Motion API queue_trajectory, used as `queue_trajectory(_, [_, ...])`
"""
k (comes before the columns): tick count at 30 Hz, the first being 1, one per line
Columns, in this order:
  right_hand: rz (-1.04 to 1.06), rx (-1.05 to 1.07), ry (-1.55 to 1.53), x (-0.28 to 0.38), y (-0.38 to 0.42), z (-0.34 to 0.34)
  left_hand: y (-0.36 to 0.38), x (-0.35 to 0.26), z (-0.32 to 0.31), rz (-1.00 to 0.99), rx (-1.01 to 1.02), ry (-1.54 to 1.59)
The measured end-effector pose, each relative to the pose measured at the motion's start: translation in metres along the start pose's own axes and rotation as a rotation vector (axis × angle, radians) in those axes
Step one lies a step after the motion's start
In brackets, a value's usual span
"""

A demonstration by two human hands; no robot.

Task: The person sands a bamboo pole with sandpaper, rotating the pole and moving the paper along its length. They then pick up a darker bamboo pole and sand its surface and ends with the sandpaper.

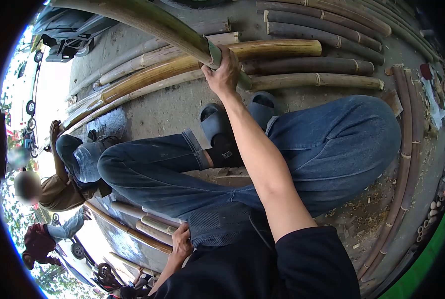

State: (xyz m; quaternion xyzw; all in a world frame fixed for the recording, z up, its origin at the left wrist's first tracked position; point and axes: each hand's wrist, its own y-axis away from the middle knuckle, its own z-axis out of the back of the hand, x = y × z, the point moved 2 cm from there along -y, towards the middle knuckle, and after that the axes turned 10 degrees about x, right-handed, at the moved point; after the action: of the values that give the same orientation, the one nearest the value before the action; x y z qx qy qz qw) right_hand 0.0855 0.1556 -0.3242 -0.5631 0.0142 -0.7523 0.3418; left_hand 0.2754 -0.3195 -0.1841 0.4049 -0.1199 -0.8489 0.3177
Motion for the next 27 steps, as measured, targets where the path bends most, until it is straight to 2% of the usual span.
queue_trajectory(4, [0.027, -0.003, -0.015, -0.002, -0.004, 0.003, 0.008, 0.004, -0.010, -0.031, -0.039, 0.035])
queue_trajectory(6, [-0.049, 0.021, -0.042, -0.007, -0.004, 0.002, 0.015, -0.001, -0.015, -0.043, -0.079, -0.008])
queue_trajectory(10, [-0.042, -0.029, -0.023, -0.011, -0.005, -0.003, 0.032, -0.005, -0.031, 0.015, -0.117, 0.054])
queue_trajectory(18, [-0.074, -0.060, 0.004, -0.006, -0.008, -0.007, 0.052, -0.002, -0.062, -0.053, -0.296, 0.016])
queue_trajectory(22, [-0.111, -0.038, 0.013, -0.008, -0.012, -0.008, 0.058, 0.003, -0.074, -0.012, -0.332, 0.065])
queue_trajectory(24, [-0.099, -0.033, 0.017, -0.014, -0.015, -0.007, 0.051, -0.005, -0.070, -0.073, -0.409, -0.055])
queue_trajectory(27, [-0.123, -0.014, 0.014, -0.013, -0.016, -0.011, 0.046, 0.007, -0.069, -0.111, -0.426, -0.065])
